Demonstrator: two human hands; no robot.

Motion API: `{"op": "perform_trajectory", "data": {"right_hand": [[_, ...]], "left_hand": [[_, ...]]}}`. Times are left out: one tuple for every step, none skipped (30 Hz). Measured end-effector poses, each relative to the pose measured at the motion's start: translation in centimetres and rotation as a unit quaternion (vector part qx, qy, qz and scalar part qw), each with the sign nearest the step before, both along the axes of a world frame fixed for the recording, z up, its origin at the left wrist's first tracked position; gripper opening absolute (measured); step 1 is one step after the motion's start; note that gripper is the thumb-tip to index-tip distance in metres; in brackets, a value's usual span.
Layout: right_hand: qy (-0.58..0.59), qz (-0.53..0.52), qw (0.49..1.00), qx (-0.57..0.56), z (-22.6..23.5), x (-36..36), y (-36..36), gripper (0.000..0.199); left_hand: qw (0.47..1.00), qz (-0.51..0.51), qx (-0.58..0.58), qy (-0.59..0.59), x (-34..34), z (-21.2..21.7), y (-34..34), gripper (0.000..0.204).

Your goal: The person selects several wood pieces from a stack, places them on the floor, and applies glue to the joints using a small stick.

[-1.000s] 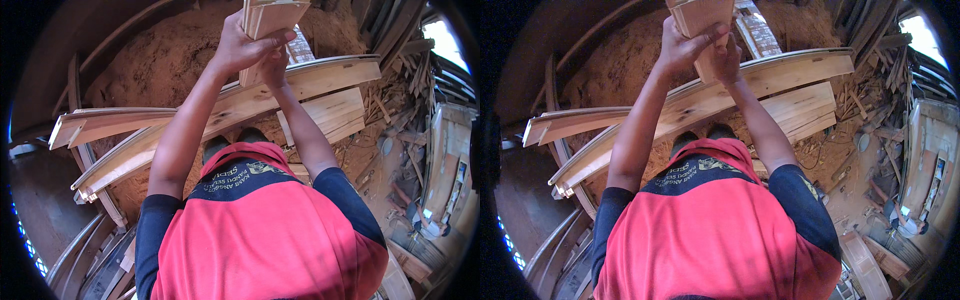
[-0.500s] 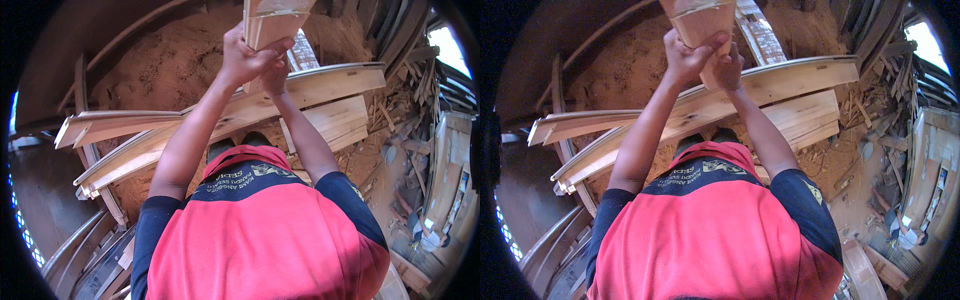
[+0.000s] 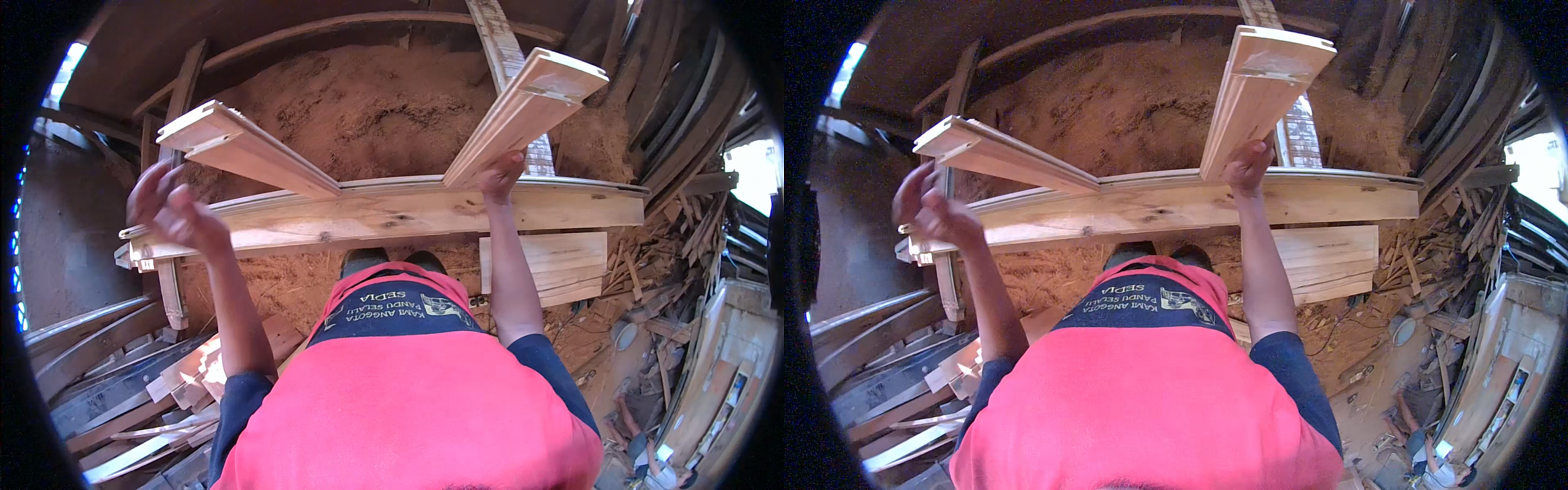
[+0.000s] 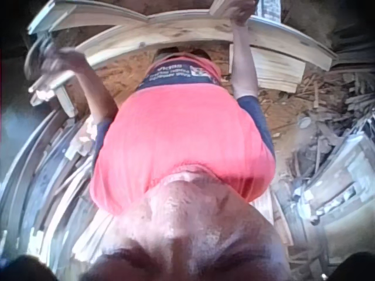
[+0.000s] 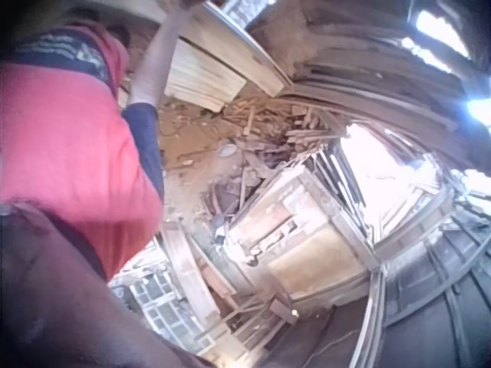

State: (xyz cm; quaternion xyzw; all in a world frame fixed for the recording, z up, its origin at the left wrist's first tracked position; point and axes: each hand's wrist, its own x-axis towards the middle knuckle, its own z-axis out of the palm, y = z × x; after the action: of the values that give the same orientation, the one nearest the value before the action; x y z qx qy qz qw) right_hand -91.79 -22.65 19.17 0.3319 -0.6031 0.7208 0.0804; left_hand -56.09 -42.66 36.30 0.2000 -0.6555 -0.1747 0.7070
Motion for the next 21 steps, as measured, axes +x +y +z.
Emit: {"op": "perform_trajectory", "data": {"right_hand": [[-0.003,0.003,1.0,-0.002,0.0,0.1,-0.2,0.074],[-0.027,0.008,1.0,-0.007,0.2,0.1,-0.2,0.076],[-0.051,0.012,0.999,-0.012,0.3,0.2,-0.1,0.077],[-0.081,0.021,0.996,0.021,1.4,0.5,0.4,0.08],[-0.11,0.031,0.992,0.053,2.5,0.8,0.8,0.083],[-0.084,0.041,0.995,0.04,3.7,0.2,1.2,0.084],[-0.058,0.054,0.997,0.027,5.3,-0.2,1.1,0.085],[-0.051,0.048,0.997,-0.012,7.6,-0.1,0.6,0.085],[-0.044,0.038,0.997,-0.048,9.9,-0.1,0.2,0.084],[-0.042,0.028,0.998,-0.042,11.3,-0.3,0.1,0.084],[-0.093,0.074,0.991,-0.067,12.6,-0.2,-0.2,0.08],[-0.14,0.115,0.979,-0.09,13.4,0.0,-0.4,0.075],[-0.14,0.107,0.98,-0.086,13.9,0.5,-0.9,0.075],[-0.11,-0.003,0.992,-0.055,14.3,1.2,-1.7,0.078],[-0.079,-0.112,0.99,-0.023,14.2,1.7,-2.5,0.082],[-0.019,-0.145,0.989,-0.027,13.2,1.5,-2.2,0.08],[-0.022,-0.148,0.988,-0.022,13.0,1.7,-1.8,0.08],[-0.041,-0.122,0.991,-0.043,12.8,1.9,-1.2,0.076],[-0.062,-0.091,0.992,-0.069,12.7,2.4,-0.9,0.073],[0.029,-0.162,0.986,-0.038,12.3,2.3,-1.4,0.059],[0.117,-0.22,0.968,0.02,12.1,1.9,-1.3,0.052]], "left_hand": [[0.995,-0.024,0.087,-0.042,0.5,-2.2,-0.6,0.065],[0.989,-0.025,0.11,-0.094,0.5,-3.4,-1.1,0.069],[0.98,-0.025,0.134,-0.144,0.6,-4.3,-1.7,0.074],[0.976,-0.072,0.151,-0.139,0.5,-5.0,-2.3,0.074],[0.969,-0.12,0.167,-0.134,0.4,-5.5,-2.8,0.074],[0.969,-0.128,0.168,-0.129,-0.9,-4.9,-2.7,0.074],[0.956,-0.208,0.184,-0.096,-2.8,-3.3,-2.1,0.072],[0.935,-0.284,0.202,-0.066,-3.7,-2.4,-1.7,0.071],[0.932,-0.29,0.208,-0.064,-4.2,-2.5,-1.8,0.071],[0.922,-0.313,0.222,-0.046,-4.7,-2.6,-1.9,0.068],[0.914,-0.33,0.235,-0.033,-4.4,-2.4,-2.2,0.065],[0.91,-0.338,0.24,-0.033,-4.1,-3.6,-3.0,0.065],[0.911,-0.33,0.244,-0.026,-3.9,-4.9,-3.7,0.063],[0.914,-0.322,0.247,-0.019,-3.4,-6.1,-4.4,0.06],[0.911,-0.326,0.252,-0.021,-3.3,-6.3,-4.5,0.06],[0.916,-0.313,0.25,-0.025,-3.4,-6.5,-4.4,0.059],[0.921,-0.298,0.248,-0.03,-3.4,-6.7,-4.3,0.058],[0.932,-0.276,0.231,-0.049,-4.1,-6.7,-4.5,0.056],[0.93,-0.281,0.231,-0.053,-4.5,-5.6,-4.3,0.056],[0.934,-0.28,0.218,-0.033,-4.9,-4.4,-3.9,0.052],[0.936,-0.283,0.208,-0.011,-5.1,-3.9,-3.6,0.049]]}}
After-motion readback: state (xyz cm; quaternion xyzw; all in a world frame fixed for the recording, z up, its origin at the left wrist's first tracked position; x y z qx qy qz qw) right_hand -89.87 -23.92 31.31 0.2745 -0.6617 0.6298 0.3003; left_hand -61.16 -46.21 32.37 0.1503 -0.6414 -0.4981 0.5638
